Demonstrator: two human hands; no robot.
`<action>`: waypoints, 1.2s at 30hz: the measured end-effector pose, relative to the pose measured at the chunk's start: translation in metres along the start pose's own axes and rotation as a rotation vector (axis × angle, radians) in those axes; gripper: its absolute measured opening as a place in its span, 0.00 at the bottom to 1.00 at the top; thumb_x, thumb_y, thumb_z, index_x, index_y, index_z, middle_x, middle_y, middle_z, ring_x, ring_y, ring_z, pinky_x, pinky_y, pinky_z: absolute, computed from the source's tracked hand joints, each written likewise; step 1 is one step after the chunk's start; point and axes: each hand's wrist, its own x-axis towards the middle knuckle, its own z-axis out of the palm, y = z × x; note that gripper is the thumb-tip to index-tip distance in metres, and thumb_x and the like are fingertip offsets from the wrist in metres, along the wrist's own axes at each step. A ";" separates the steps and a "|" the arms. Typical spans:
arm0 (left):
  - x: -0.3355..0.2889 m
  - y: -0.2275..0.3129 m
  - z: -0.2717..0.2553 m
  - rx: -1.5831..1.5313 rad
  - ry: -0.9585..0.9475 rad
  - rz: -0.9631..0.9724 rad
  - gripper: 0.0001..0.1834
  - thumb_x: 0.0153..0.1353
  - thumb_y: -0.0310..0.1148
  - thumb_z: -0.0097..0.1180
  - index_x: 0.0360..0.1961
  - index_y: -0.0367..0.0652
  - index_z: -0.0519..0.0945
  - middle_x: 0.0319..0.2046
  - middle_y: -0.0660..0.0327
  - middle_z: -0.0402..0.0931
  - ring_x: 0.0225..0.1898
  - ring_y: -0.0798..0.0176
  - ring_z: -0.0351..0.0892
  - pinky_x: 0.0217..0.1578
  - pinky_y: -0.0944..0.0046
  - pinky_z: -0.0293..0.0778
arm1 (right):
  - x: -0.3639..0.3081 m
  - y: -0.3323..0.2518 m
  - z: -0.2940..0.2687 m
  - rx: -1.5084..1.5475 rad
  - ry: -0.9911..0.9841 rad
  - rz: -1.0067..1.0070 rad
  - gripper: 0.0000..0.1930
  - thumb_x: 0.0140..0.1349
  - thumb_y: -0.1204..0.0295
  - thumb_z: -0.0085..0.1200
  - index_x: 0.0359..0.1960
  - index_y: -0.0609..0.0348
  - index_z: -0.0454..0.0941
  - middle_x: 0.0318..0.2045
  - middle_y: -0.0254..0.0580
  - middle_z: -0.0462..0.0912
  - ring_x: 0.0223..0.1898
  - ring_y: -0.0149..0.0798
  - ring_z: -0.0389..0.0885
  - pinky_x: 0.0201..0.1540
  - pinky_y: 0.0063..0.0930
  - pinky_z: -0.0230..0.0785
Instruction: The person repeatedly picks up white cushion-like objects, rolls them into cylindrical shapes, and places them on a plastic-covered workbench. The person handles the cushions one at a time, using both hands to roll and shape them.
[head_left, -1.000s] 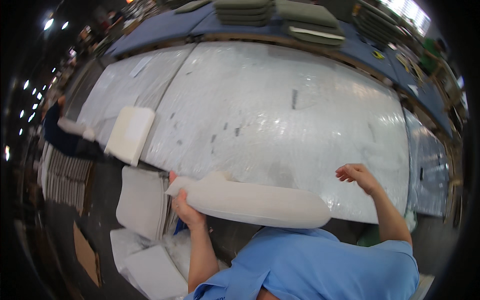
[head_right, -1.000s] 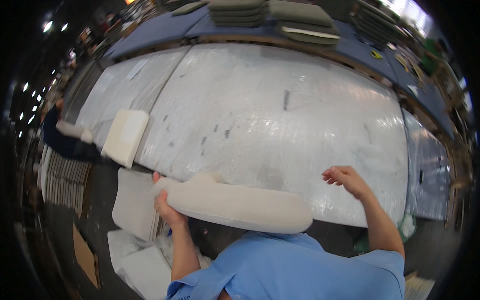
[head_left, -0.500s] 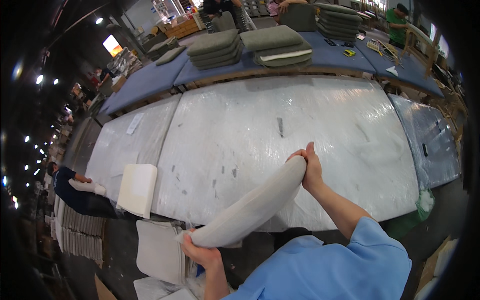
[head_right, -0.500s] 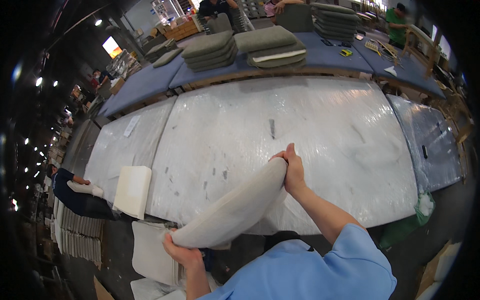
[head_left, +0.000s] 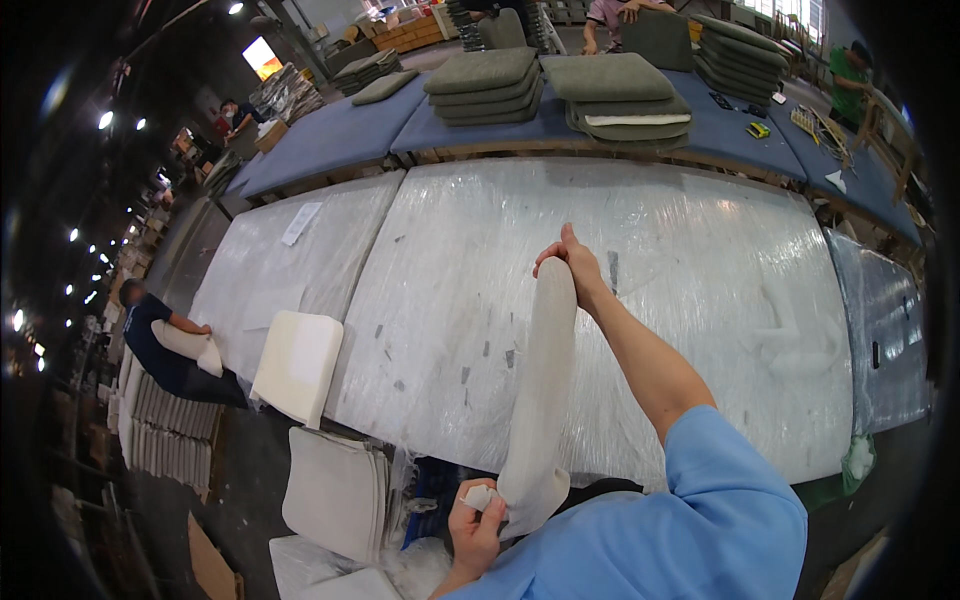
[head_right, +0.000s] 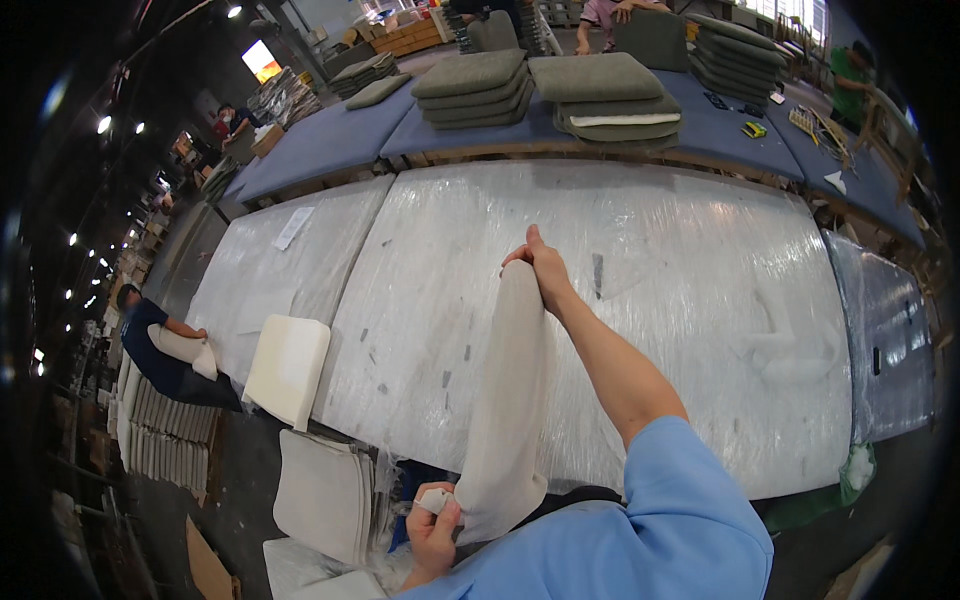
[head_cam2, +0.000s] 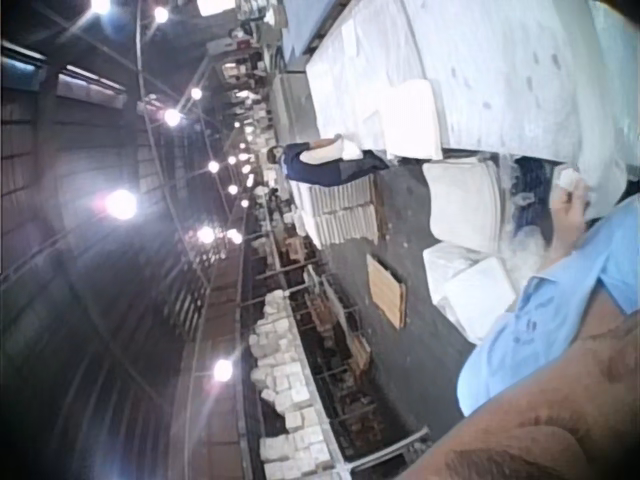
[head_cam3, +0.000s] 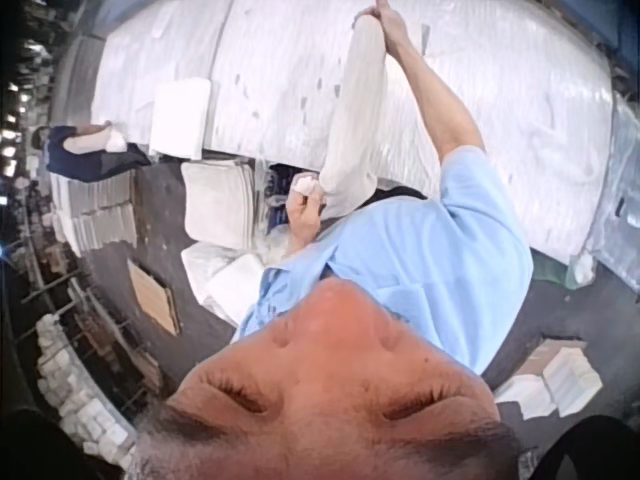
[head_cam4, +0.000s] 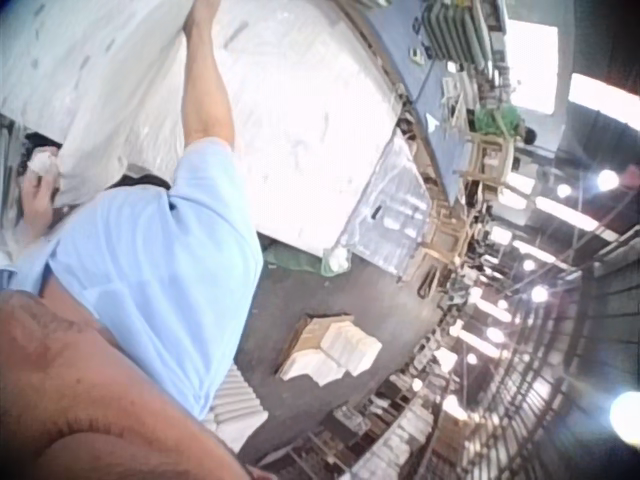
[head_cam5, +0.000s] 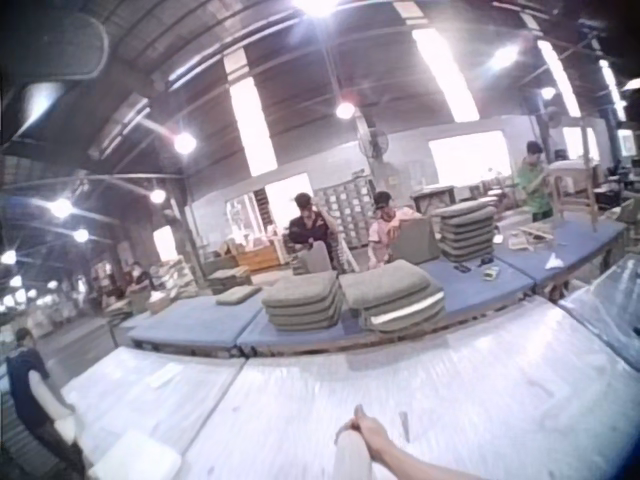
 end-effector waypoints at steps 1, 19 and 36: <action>0.007 0.002 -0.007 -0.013 -0.060 0.000 0.06 0.73 0.28 0.55 0.44 0.36 0.79 0.39 0.65 0.77 0.36 0.74 0.74 0.39 0.72 0.71 | 0.002 0.002 0.000 0.005 0.009 0.001 0.41 0.77 0.34 0.31 0.32 0.60 0.83 0.31 0.46 0.87 0.33 0.38 0.85 0.41 0.35 0.78; 0.361 0.018 0.119 -0.030 -0.328 -0.057 0.42 0.75 0.70 0.36 0.77 0.51 0.64 0.69 0.55 0.70 0.65 0.53 0.73 0.63 0.52 0.70 | 0.013 -0.023 0.008 -0.050 -0.054 0.058 0.43 0.74 0.29 0.31 0.51 0.60 0.82 0.34 0.39 0.84 0.39 0.34 0.83 0.47 0.29 0.76; 0.309 0.016 0.139 -0.042 -0.584 0.064 0.44 0.80 0.62 0.28 0.84 0.47 0.34 0.83 0.48 0.37 0.83 0.46 0.39 0.78 0.53 0.45 | -0.060 0.021 0.037 -0.318 0.271 -0.360 0.42 0.79 0.38 0.36 0.82 0.57 0.49 0.77 0.58 0.57 0.78 0.54 0.55 0.77 0.47 0.49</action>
